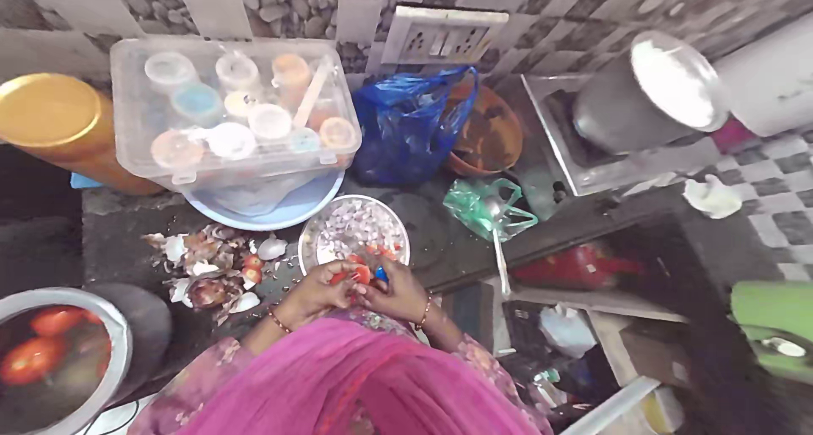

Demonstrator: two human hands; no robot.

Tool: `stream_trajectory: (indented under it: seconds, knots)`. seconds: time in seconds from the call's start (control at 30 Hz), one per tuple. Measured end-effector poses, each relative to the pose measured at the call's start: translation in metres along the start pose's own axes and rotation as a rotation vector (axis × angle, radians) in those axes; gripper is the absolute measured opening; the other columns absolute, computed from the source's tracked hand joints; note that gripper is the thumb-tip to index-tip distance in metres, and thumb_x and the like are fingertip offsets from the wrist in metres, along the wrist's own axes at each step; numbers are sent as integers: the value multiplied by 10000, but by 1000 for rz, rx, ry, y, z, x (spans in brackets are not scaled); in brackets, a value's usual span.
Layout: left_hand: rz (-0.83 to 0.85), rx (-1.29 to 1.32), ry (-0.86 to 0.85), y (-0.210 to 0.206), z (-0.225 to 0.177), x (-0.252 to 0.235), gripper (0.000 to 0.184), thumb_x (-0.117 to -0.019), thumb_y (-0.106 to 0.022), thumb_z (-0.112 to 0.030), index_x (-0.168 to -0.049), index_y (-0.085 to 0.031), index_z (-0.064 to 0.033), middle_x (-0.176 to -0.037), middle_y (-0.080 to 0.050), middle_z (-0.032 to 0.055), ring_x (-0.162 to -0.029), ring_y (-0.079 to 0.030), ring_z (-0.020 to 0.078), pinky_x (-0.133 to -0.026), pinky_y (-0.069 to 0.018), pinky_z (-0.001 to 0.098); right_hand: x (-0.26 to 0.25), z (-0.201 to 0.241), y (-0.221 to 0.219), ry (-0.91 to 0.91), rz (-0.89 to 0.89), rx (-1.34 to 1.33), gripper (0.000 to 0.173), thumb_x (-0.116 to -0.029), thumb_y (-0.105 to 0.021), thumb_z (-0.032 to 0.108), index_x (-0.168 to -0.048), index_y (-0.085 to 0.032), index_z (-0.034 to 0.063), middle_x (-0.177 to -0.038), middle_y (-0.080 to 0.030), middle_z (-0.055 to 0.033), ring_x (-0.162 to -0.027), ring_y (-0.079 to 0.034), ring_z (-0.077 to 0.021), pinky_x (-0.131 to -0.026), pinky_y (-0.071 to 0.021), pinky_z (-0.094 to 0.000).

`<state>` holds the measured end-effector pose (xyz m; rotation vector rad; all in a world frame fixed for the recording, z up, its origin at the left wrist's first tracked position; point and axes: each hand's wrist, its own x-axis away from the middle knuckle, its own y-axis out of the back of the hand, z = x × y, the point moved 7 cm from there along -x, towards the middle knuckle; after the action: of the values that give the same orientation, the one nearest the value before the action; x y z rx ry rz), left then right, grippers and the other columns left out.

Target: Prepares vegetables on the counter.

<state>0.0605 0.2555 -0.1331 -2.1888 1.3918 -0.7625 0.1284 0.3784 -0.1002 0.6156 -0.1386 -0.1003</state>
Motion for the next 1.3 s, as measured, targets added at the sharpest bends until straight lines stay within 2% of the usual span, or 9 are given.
stream_trajectory:
  seconds: [0.07, 0.23, 0.4, 0.53, 0.77, 0.93, 1.1, 1.2, 1.3]
  knots:
    - [7, 16, -7, 1, 0, 1, 244, -881, -653, -12, -1107, -683, -102, -931, -737, -36, -748, -679, 27, -663, -570, 196, 0, 3, -4, 16, 10, -15, 492, -926, -674, 360, -1103, -628, -97, -790, -657, -120, -684, -615, -157, -660, -533, -342]
    - [35, 87, -8, -4, 1, 0, 227, -884, -661, -8, -1072, -689, -132, -886, -734, -49, -671, -639, -9, -594, -523, 150, 1, 6, -6, 41, 4, -11, 443, -944, -636, 325, -1054, -616, -104, -733, -609, -91, -644, -571, -127, -620, -503, -308]
    - [42, 115, 21, -8, 1, -1, 220, -877, -636, 5, -1017, -692, -155, -836, -729, -61, -637, -630, -16, -578, -519, 146, 2, 10, -6, 102, -25, -16, 428, -969, -596, 326, -1034, -621, -97, -763, -637, -120, -672, -610, -151, -642, -527, -335]
    - [76, 112, 11, -10, 1, 0, 175, -898, -654, -44, -980, -698, -193, -781, -700, -96, -548, -553, -59, -500, -454, 106, 4, 16, -8, 98, -45, -30, 417, -988, -559, 316, -1023, -645, -90, -757, -649, -123, -670, -629, -169, -640, -535, -360]
    - [82, 105, 16, -10, 1, 4, 254, -853, -638, -3, -930, -721, -230, -754, -694, -115, -541, -540, -69, -502, -445, 103, 8, 18, -12, 48, -39, -37, 395, -984, -551, 296, -987, -660, -83, -748, -647, -128, -670, -622, -175, -642, -522, -358]
    - [77, 114, 33, -11, 3, 3, 277, -827, -642, 11, -936, -732, -228, -793, -716, -105, -603, -597, -48, -560, -495, 119, 10, 15, -16, 90, -95, -34, 387, -1013, -512, 284, -919, -666, -59, -680, -620, -103, -617, -612, -163, -592, -511, -359]
    - [-1, 115, -22, -7, 6, -2, 287, -777, -647, 38, -921, -748, -188, -834, -739, -73, -719, -669, 1, -688, -566, 189, 12, 6, -17, -10, -87, 85, 492, -1026, -483, 370, -824, -645, -49, -650, -601, -136, -613, -624, -262, -583, -503, -459]
    - [-182, -76, 7, 7, 7, -6, 253, -762, -660, 51, -967, -694, -94, -870, -727, -25, -763, -681, 64, -703, -583, 253, 16, 8, -3, -104, -93, 279, 495, -1013, -512, 428, -934, -683, -30, -733, -661, -167, -675, -678, -331, -599, -527, -526]
    - [-299, -393, 62, 20, 4, -8, 208, -826, -697, 9, -1027, -655, -17, -833, -681, -21, -710, -658, 51, -668, -579, 229, 16, -1, 12, -286, 49, 435, 578, -1000, -481, 553, -1090, -671, 15, -989, -704, -179, -901, -705, -359, -724, -532, -572]
